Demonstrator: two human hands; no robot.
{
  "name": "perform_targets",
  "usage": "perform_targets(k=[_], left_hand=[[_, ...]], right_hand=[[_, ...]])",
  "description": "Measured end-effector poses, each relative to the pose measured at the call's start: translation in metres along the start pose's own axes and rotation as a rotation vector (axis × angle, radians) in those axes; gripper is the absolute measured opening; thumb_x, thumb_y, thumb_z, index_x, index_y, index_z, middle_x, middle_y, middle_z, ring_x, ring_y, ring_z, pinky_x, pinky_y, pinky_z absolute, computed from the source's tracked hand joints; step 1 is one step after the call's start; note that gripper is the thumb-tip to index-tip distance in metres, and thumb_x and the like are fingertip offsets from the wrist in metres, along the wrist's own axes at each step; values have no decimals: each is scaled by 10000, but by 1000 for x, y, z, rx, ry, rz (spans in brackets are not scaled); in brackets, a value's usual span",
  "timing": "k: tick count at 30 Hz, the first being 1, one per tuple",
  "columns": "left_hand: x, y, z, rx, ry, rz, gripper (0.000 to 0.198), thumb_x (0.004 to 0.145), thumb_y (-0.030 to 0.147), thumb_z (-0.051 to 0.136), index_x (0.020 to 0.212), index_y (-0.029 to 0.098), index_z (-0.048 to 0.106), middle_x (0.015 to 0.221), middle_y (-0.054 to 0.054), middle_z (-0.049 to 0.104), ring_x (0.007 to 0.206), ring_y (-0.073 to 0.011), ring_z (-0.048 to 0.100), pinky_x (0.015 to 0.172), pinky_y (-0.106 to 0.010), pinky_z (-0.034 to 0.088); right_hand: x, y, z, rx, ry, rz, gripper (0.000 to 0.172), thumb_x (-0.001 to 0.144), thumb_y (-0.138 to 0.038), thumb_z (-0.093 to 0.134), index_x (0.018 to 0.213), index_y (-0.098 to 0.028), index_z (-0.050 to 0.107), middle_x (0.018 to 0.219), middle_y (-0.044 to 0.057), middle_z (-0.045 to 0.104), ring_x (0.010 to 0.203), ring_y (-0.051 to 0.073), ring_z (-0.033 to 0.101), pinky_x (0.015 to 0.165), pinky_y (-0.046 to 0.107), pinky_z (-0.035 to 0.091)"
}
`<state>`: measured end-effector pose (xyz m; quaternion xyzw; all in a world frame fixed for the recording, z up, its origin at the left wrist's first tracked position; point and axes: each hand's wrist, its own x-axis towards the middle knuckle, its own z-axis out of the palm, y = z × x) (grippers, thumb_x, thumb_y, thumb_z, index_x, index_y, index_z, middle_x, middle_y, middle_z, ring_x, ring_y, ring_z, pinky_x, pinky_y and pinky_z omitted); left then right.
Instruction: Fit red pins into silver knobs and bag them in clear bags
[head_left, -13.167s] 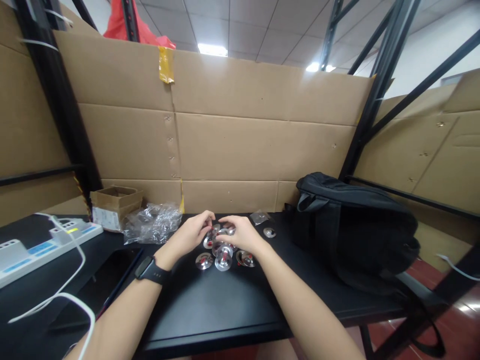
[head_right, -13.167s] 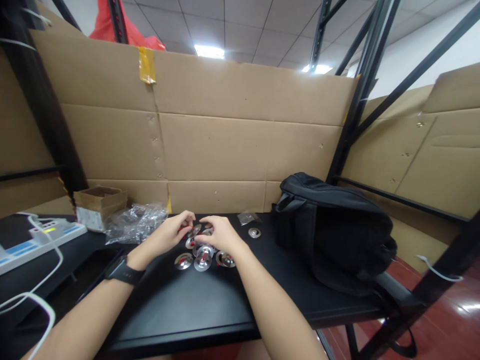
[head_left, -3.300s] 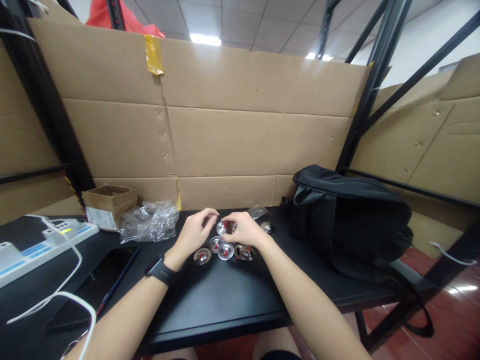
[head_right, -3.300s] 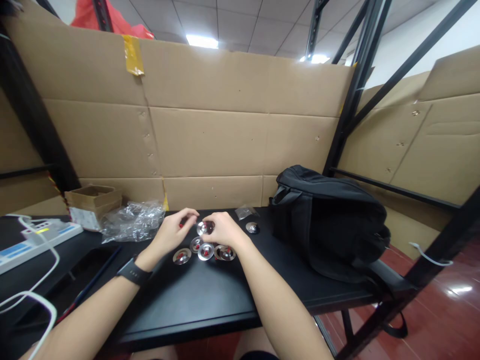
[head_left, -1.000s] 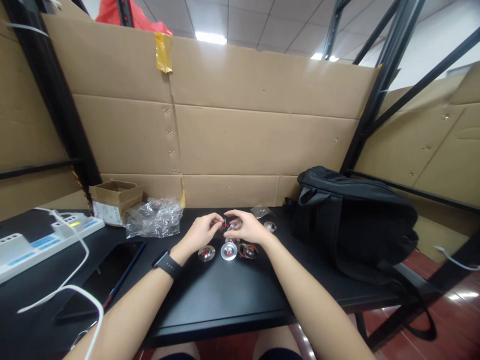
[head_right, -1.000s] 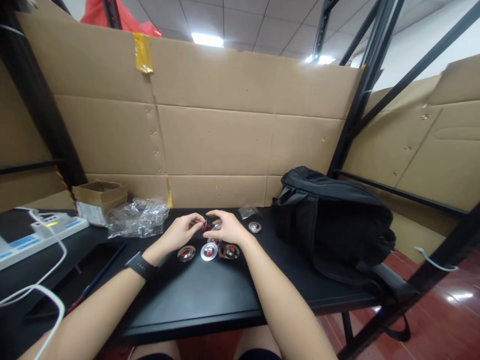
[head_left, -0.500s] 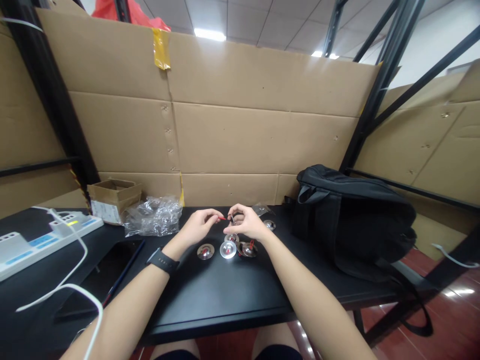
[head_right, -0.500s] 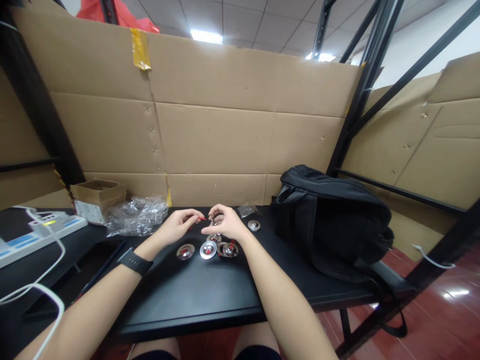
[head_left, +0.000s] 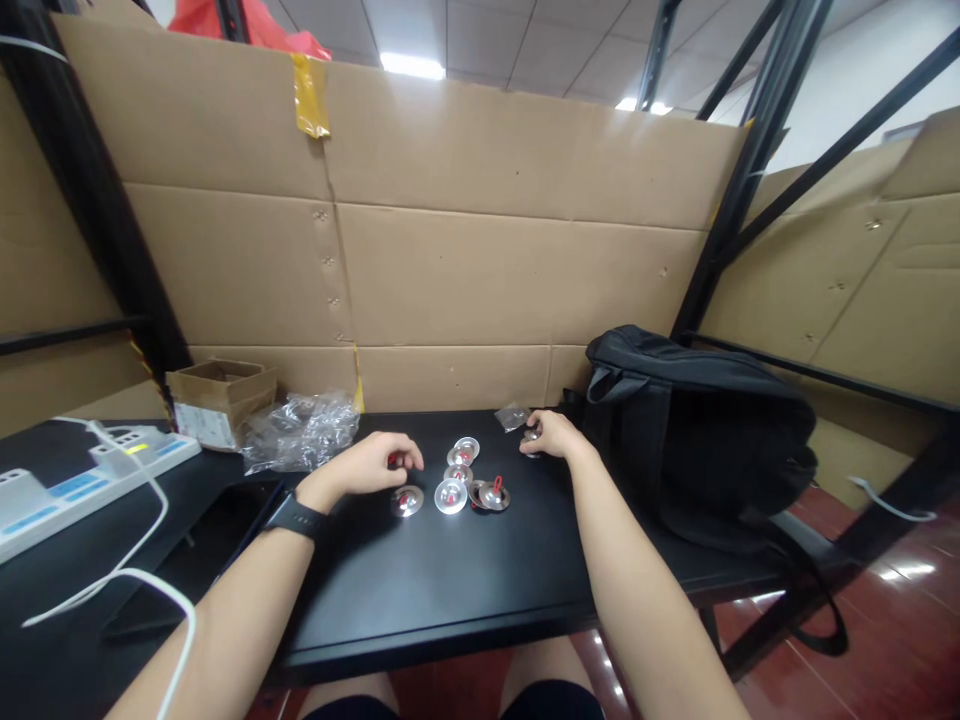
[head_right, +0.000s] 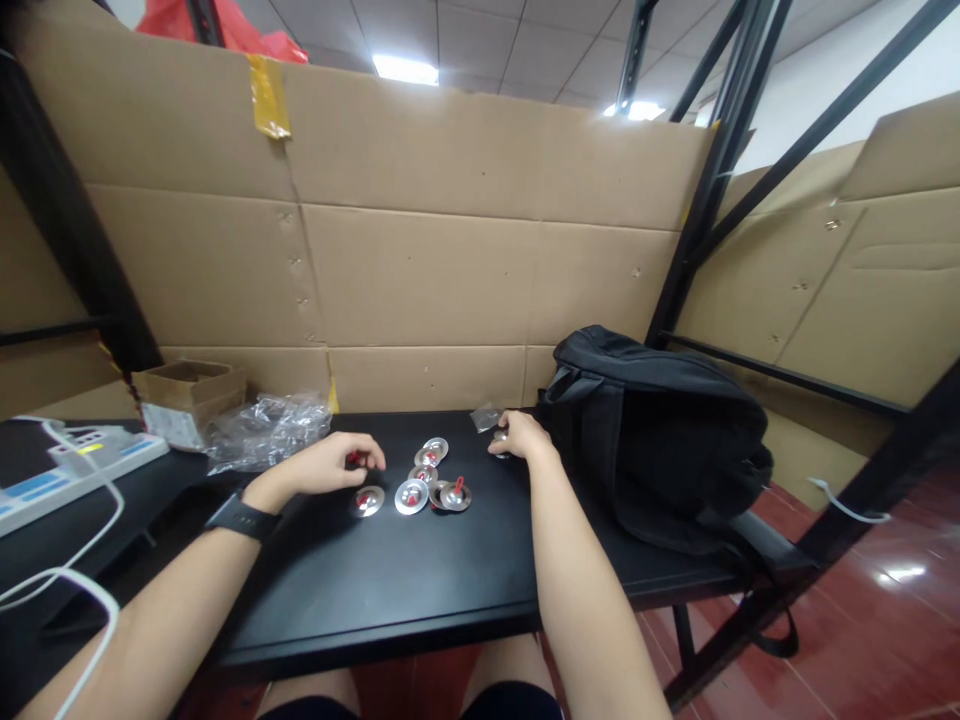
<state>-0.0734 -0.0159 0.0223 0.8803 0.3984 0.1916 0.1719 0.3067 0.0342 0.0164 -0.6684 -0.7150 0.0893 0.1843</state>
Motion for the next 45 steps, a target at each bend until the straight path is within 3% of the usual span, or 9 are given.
perform_targets(k=[4,10,13,18,21,25,34,39,45], left_hand=[[-6,12,-2,-64,-203,-6,375,617,182,652,979,233,737,921,-7,719,804,-161,630,709,-226,481],[-9,4,-3,-52,-221,-28,287,622,150,610,861,229,748,839,5,743,754,-159,635,669,-218,466],[-8,5,-6,-38,-199,-16,160,718,218,622,811,228,752,771,2,743,717,-156,656,672,-217,464],[-4,18,-10,36,14,24,218,870,331,573,841,218,757,795,-24,748,709,-156,653,675,-226,454],[0,30,-8,58,128,46,214,885,306,563,904,222,759,856,-29,749,751,-160,656,704,-236,460],[4,43,-1,70,206,76,209,877,266,565,917,222,765,878,-35,745,766,-162,653,731,-249,466],[10,47,12,50,282,138,184,888,269,573,895,227,752,892,-40,731,816,-180,653,811,-290,483],[13,39,12,-145,613,-3,214,936,290,486,1051,197,642,1017,-64,713,925,-187,666,837,-301,513],[20,27,19,-502,432,-9,309,841,432,660,996,166,632,1009,-94,738,930,-210,704,856,-333,557]], right_hand=[[2,0,3,4,-87,-4,581,514,-414,909,1025,-216,715,971,39,729,851,190,685,688,224,465],[0,2,-2,-1,-147,11,542,514,-256,911,1025,-204,738,975,52,742,864,200,700,749,242,491],[-4,-5,-9,18,-68,-65,557,532,-245,907,1059,-192,734,1063,81,730,963,230,686,830,271,498],[-21,-59,-6,275,89,-404,355,773,-380,771,1074,-197,728,1026,66,731,897,185,676,806,278,505],[-35,-101,11,354,4,-581,482,724,-468,808,1111,-193,723,1018,70,736,874,187,681,780,276,508],[-48,-134,31,205,61,-675,516,631,-406,885,1085,-212,737,1065,76,725,961,227,674,828,296,483],[-61,-143,31,42,126,-684,228,680,-287,787,893,-219,746,905,48,715,852,215,665,749,276,459],[-57,-143,31,247,217,-602,330,662,-328,778,970,-217,736,938,49,721,845,211,655,779,293,481],[-53,-142,34,631,170,-564,383,688,-315,760,1057,-214,739,922,22,733,755,153,653,697,247,507]])
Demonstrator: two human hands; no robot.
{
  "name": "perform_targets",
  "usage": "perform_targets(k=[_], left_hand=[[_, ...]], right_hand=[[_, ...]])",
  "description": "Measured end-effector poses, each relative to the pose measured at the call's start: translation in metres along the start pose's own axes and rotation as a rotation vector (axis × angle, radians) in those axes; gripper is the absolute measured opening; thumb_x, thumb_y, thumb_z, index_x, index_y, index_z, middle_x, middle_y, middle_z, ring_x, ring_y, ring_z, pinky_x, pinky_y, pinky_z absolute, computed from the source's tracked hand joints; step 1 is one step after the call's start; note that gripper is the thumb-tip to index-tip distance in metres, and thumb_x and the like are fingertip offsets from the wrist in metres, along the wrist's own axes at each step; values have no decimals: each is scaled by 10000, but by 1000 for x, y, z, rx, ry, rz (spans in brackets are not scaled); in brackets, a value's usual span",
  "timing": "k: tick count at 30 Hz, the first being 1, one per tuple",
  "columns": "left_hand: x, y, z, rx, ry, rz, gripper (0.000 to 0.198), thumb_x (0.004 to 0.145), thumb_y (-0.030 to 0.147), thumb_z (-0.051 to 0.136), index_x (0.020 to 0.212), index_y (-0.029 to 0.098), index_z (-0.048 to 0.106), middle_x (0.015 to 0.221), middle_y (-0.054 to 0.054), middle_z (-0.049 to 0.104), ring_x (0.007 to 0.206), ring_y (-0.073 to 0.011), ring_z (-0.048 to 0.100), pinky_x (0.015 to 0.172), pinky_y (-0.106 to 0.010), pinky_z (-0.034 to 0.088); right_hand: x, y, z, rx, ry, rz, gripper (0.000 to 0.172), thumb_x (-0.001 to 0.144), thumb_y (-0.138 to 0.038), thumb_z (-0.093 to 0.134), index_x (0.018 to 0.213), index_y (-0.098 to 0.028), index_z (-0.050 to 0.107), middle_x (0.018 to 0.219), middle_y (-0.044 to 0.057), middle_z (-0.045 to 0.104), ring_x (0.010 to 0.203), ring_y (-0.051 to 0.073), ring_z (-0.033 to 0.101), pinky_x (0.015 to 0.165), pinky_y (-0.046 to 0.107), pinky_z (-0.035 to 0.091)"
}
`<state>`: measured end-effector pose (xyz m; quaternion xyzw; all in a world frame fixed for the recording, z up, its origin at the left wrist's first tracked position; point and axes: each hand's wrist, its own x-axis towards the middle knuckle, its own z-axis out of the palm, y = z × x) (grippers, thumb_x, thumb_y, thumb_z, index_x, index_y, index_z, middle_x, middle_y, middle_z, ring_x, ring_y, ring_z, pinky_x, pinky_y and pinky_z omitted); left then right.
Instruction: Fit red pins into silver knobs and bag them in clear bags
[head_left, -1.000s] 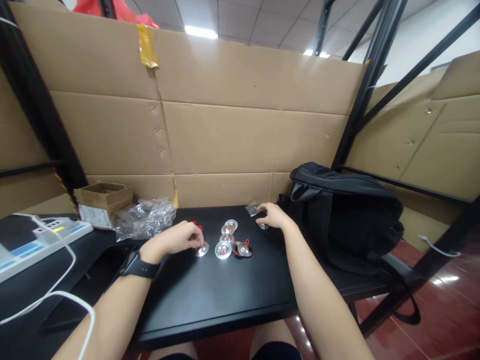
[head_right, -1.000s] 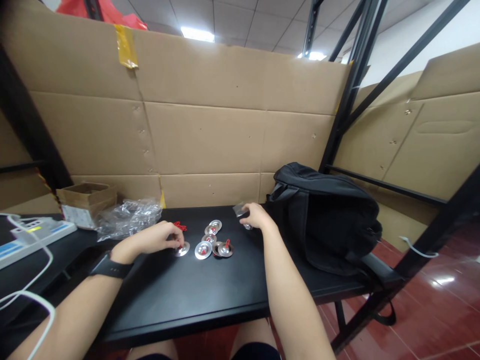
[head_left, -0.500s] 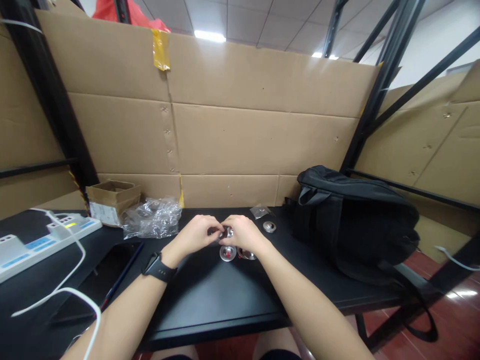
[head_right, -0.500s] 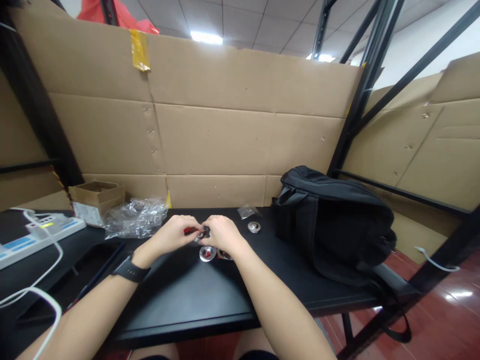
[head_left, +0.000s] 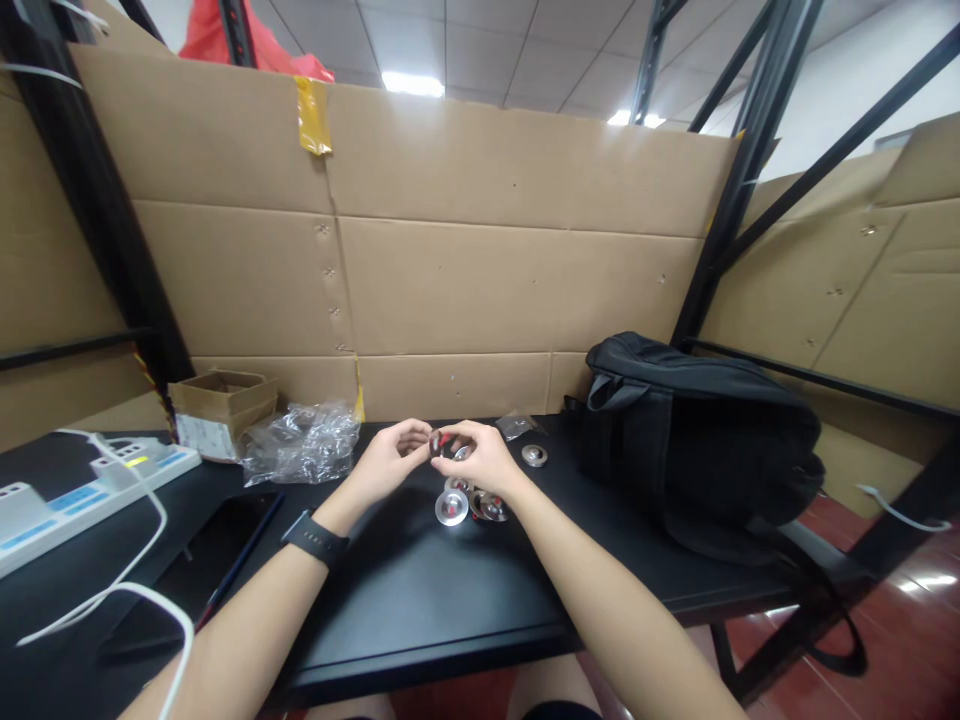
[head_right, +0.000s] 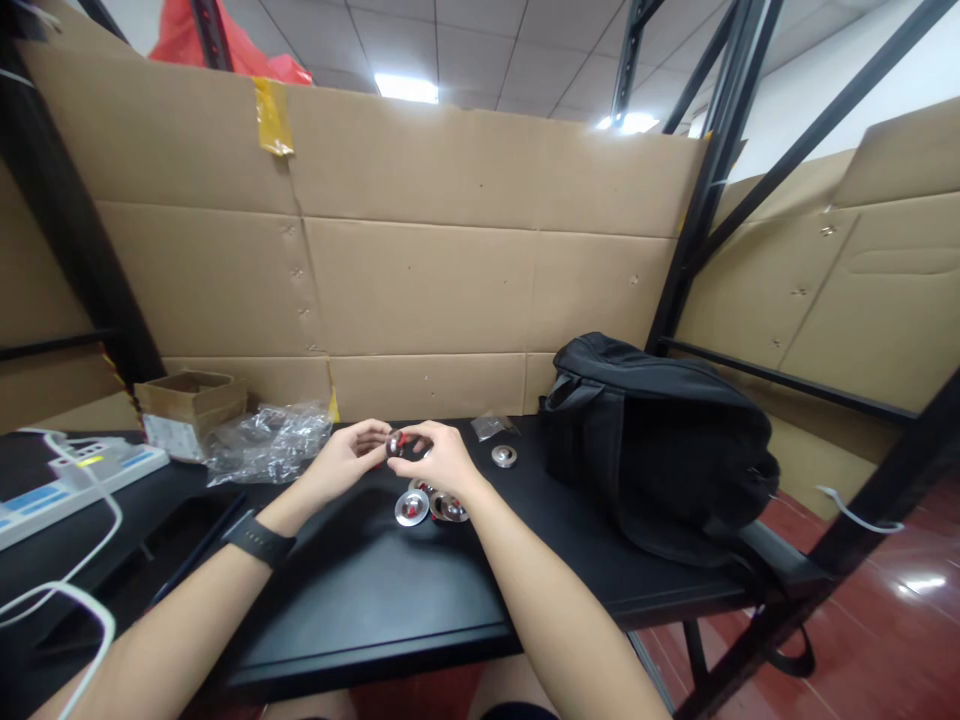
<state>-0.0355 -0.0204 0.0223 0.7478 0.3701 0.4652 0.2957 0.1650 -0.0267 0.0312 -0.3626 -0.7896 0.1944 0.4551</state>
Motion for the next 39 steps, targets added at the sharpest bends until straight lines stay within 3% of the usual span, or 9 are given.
perform_targets(k=[6,9,12,15,18,22,26,29,39], left_hand=[[1,0,4,-74,70,-39,321,756,424,742,893,140,683,913,-100,762,818,-209,719,770,-308,574],[0,1,-12,134,94,-51,281,773,413,709,875,151,729,850,-79,771,743,-201,709,692,-285,555],[-1,-8,-33,429,143,-51,225,789,385,667,849,186,753,850,-57,776,770,-210,705,734,-297,536],[-1,-28,-48,633,5,-53,181,806,344,623,820,218,752,845,-40,772,790,-218,700,756,-308,515],[-1,-44,-51,731,-75,-50,181,818,314,596,830,219,750,842,-49,757,784,-218,690,758,-315,506],[-3,-33,-36,665,-105,61,189,819,329,623,906,211,743,953,-63,718,829,-199,666,788,-305,503],[-9,-1,-8,450,-372,157,201,817,363,679,954,228,737,931,-32,699,831,-168,647,765,-261,492],[-12,11,11,406,-494,193,168,816,351,702,934,241,748,912,-19,696,823,-157,641,761,-247,476],[-17,9,24,574,-510,193,113,853,187,610,785,224,693,792,-6,685,732,-151,634,698,-240,430]], right_hand=[[-1,0,7,51,-13,13,378,653,-253,730,1024,-181,721,880,18,743,744,151,670,693,236,523],[2,2,-1,-81,12,-29,342,624,-245,734,958,-173,711,841,18,728,724,146,648,710,241,510],[6,12,-24,-278,52,-20,307,617,-263,740,912,-180,715,848,29,721,730,152,635,722,250,487],[6,34,-58,-442,15,149,269,626,-316,753,862,-189,734,849,53,729,766,181,660,693,255,465],[2,60,-93,-598,8,451,266,613,-365,772,807,-184,745,792,83,729,770,221,684,640,265,452],[-5,86,-119,-703,-40,688,354,554,-405,815,792,-153,745,844,136,740,769,239,701,591,263,449],[-8,94,-119,-665,-139,721,371,532,-393,826,794,-143,745,855,128,751,747,226,707,560,251,454],[-6,93,-115,-641,-230,734,317,543,-360,816,762,-141,748,820,115,753,715,220,708,556,252,462],[-5,94,-115,-648,-301,646,484,515,-275,876,972,-154,771,951,103,765,904,265,720,760,274,521]])
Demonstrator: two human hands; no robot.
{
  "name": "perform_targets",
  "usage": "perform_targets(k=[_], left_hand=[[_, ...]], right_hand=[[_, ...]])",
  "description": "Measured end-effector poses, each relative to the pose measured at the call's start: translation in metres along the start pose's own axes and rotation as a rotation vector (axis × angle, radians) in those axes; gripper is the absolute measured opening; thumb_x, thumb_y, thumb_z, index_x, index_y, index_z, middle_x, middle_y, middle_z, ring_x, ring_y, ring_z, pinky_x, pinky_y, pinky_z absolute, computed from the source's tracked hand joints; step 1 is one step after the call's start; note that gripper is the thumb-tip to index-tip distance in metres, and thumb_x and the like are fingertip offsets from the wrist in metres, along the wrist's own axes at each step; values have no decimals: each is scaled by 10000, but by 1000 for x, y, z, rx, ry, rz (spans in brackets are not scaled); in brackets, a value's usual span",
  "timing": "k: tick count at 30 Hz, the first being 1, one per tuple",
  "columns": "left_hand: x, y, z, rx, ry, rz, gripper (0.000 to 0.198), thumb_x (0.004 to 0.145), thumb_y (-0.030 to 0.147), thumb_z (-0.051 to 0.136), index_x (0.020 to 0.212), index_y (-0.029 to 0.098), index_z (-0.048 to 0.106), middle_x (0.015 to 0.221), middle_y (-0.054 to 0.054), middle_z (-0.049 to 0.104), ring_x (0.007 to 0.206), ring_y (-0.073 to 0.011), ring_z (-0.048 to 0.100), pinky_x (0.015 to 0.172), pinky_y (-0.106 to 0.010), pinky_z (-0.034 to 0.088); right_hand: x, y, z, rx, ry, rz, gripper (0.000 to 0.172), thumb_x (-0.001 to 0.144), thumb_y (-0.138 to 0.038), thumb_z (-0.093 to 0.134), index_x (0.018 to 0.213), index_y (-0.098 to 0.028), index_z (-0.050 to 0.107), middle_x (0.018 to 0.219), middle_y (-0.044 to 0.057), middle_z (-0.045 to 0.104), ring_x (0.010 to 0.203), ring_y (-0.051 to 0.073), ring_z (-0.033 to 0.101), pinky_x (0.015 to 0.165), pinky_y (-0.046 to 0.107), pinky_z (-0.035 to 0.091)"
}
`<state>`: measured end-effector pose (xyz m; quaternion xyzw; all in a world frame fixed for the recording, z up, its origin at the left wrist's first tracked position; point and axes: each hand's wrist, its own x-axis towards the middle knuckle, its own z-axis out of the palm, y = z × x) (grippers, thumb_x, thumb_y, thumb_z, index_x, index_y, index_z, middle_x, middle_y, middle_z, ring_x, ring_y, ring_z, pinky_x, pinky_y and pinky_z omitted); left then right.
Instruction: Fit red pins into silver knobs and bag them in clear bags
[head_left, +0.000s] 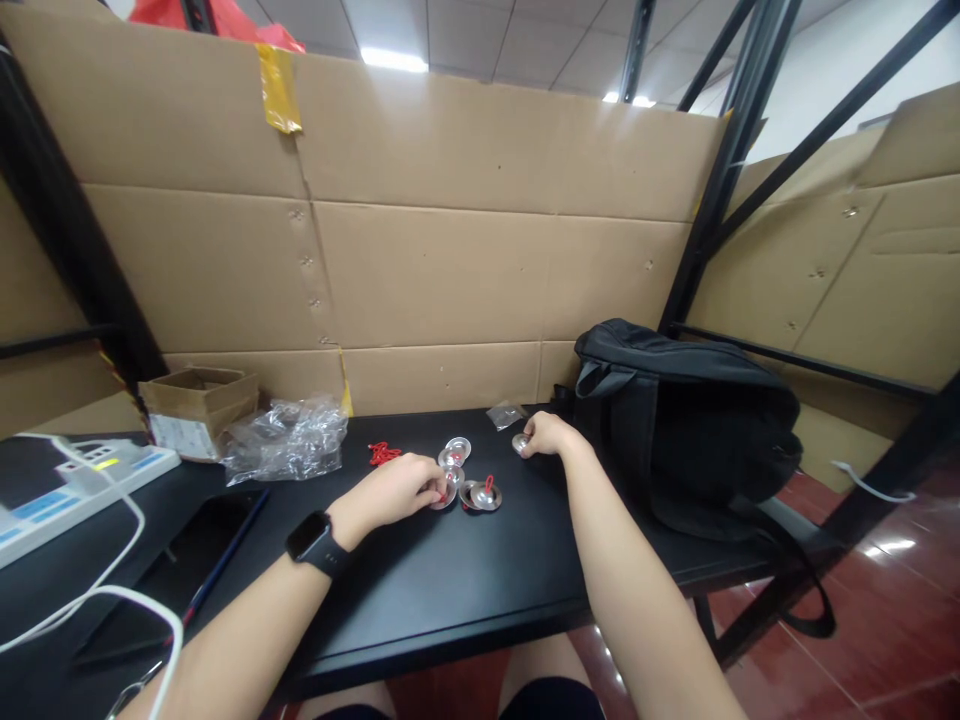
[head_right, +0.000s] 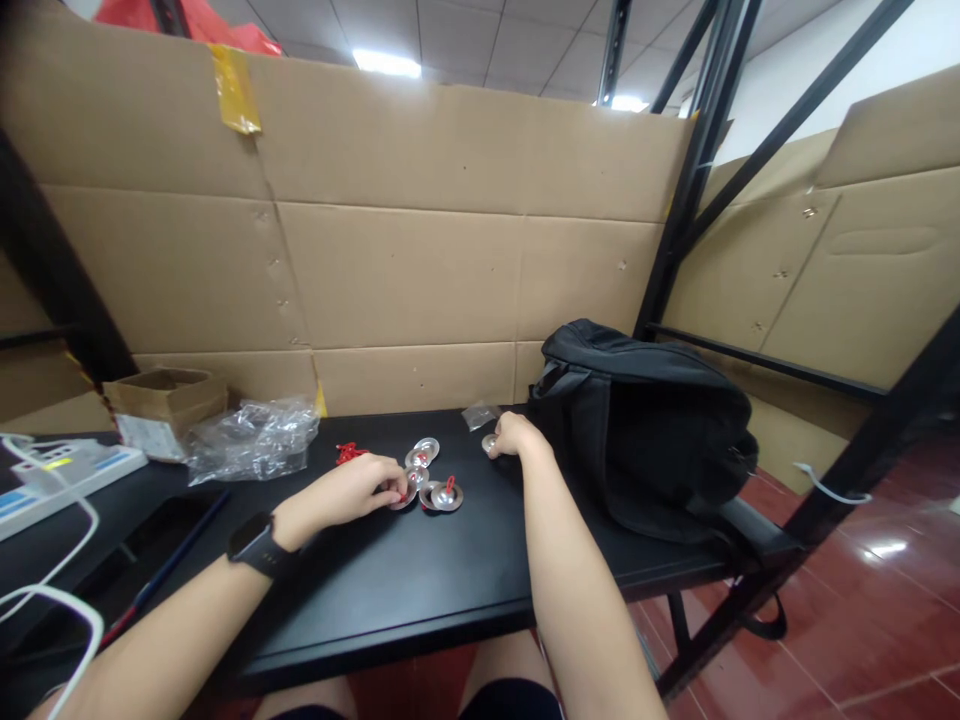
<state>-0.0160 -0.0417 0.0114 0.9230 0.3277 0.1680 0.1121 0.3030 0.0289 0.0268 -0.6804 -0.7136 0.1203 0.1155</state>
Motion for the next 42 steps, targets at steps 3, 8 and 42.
perform_targets(k=[3,8,42], left_hand=[[0,2,-3,7,31,0,129,856,152,577,789,212,670,790,-13,685,722,-154,629,694,-245,430],[1,-4,-11,-105,230,-74,131,930,255,527,906,216,650,865,-7,713,766,-154,645,723,-251,451],[-28,-89,-30,185,371,-307,157,834,258,555,880,208,697,891,-72,717,846,-227,660,819,-341,497]], right_hand=[[-2,-7,0,87,176,-159,489,614,-265,828,1084,-160,745,1086,121,736,1000,273,695,870,308,519],[-17,-53,9,523,31,-532,465,734,-338,789,1167,-199,691,1178,104,696,949,216,691,816,323,558],[-2,-1,0,93,197,-55,508,582,-318,884,1062,-225,747,1049,76,755,990,235,703,830,253,502]])
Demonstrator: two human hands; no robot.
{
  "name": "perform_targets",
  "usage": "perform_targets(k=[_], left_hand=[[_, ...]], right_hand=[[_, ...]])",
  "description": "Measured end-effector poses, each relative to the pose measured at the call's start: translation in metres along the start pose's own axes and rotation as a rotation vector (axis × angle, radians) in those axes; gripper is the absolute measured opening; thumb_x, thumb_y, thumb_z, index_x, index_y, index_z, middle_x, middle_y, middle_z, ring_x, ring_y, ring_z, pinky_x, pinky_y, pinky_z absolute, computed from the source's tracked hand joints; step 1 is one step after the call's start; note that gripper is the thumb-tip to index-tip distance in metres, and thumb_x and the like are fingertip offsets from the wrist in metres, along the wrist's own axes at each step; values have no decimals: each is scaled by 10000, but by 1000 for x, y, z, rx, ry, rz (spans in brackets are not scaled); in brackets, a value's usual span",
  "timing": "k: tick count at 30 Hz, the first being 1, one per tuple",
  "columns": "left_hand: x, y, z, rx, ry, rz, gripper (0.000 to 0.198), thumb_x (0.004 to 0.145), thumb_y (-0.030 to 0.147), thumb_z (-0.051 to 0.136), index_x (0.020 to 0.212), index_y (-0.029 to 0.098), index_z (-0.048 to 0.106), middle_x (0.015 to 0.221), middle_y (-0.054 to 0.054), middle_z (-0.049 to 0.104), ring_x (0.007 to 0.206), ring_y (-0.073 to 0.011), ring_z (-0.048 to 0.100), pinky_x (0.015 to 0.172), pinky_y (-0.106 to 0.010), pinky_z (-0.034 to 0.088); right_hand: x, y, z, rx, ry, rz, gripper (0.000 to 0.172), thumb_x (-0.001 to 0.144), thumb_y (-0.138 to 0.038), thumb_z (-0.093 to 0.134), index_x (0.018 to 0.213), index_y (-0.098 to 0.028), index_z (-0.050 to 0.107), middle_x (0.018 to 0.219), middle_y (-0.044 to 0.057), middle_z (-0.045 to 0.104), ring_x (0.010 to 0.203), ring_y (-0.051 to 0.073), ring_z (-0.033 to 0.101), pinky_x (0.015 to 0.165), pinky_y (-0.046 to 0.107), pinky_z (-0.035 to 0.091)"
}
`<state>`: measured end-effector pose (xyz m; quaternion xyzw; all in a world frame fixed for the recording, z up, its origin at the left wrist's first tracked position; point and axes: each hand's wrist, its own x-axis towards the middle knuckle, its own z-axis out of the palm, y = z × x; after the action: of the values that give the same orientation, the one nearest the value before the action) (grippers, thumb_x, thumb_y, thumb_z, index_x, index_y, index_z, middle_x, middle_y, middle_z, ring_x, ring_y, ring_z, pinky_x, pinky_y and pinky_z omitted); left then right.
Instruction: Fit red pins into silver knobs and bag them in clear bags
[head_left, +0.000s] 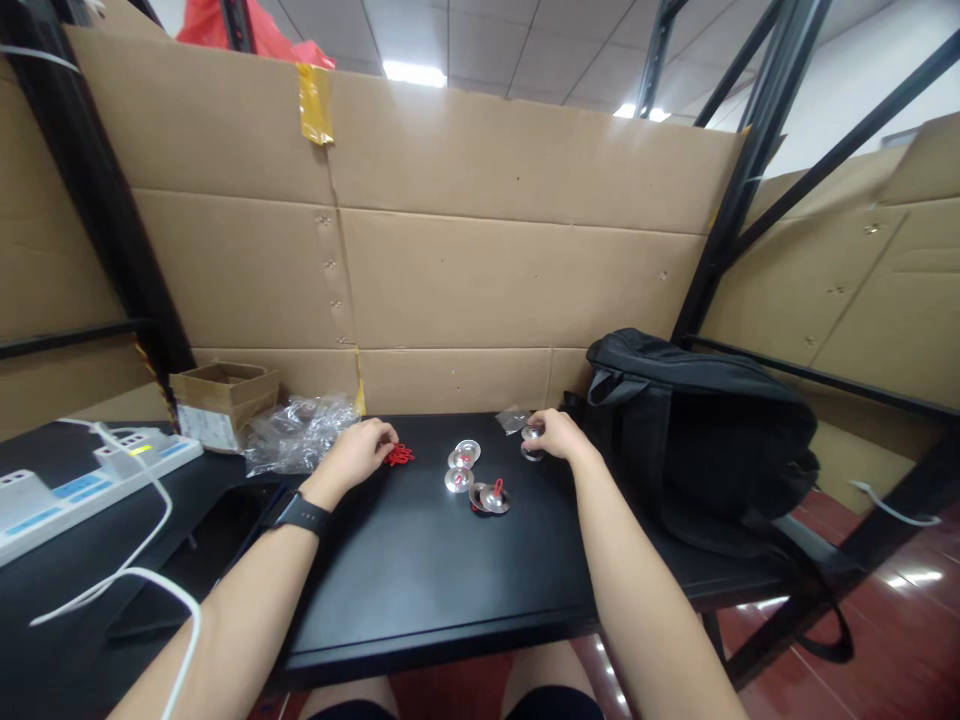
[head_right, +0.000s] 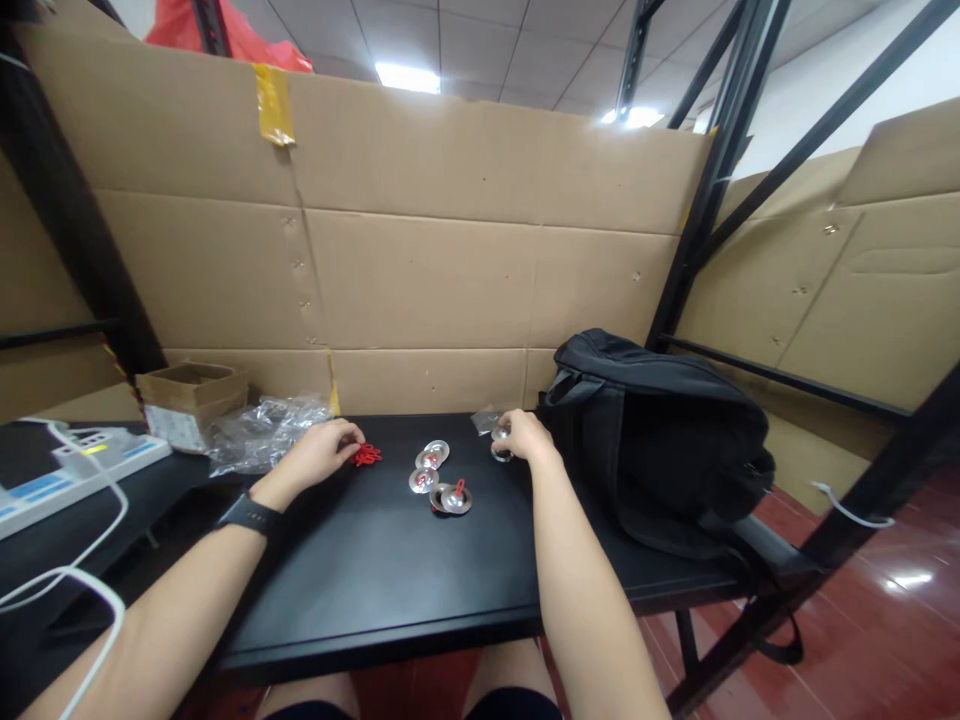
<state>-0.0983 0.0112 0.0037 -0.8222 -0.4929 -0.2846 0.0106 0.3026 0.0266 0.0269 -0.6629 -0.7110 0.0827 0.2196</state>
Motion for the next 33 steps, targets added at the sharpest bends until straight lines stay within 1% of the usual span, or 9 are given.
perform_targets(k=[3,8,11,14,16,19,22,27,33], left_hand=[[0,22,2,-60,20,99,191,847,256,558,968,204,697,1013,-87,681,922,-221,639,863,-346,494],[-3,81,17,-189,-161,330,232,890,325,604,1086,252,706,1074,-68,687,999,-215,629,905,-327,476],[-4,98,29,-153,-181,350,203,920,334,588,1051,259,724,1020,-64,710,956,-216,643,881,-320,469],[-4,98,34,-115,-159,292,215,960,311,528,987,236,727,928,-62,720,876,-208,650,839,-315,468],[-3,94,32,-99,-98,247,236,975,299,495,953,225,718,891,-62,714,862,-208,640,822,-321,463],[-1,93,24,-79,9,223,238,980,300,478,939,224,700,895,-58,700,867,-208,614,808,-334,451],[-1,95,16,-65,66,243,229,978,314,485,952,229,696,939,-58,686,902,-210,594,828,-344,444],[-1,97,10,-32,77,277,229,984,298,482,941,238,699,950,-52,669,912,-209,582,813,-340,427],[-1,98,14,-10,74,294,231,986,299,483,944,233,700,942,-50,667,896,-204,580,779,-338,411]], right_hand=[[1,7,4,12,-78,16,521,571,-292,887,1066,-209,745,1051,71,758,980,224,708,810,234,498],[0,5,5,27,-162,-3,499,575,-228,878,1055,-181,747,1011,70,760,914,202,713,785,224,492],[0,5,3,11,-182,-4,545,549,-228,893,1071,-181,745,1003,69,757,912,208,710,799,233,495],[-1,-3,1,29,-104,-67,492,605,-234,865,1080,-189,747,1060,84,746,962,219,697,827,253,496],[-5,-17,2,122,-51,-199,433,677,-267,830,1095,-194,741,1082,84,741,957,205,688,831,260,495],[-14,-51,10,299,-140,-439,452,713,-408,814,1103,-192,739,1024,70,747,845,174,676,759,257,501],[-24,-83,25,344,-205,-567,537,656,-471,845,1101,-185,748,903,44,745,753,161,654,703,248,479],[-35,-107,40,313,-197,-640,352,673,-454,838,902,-191,787,721,-16,702,667,136,606,637,219,413],[-35,-106,40,304,-205,-634,379,596,-467,876,810,-172,775,652,-41,662,592,107,543,578,210,368]])
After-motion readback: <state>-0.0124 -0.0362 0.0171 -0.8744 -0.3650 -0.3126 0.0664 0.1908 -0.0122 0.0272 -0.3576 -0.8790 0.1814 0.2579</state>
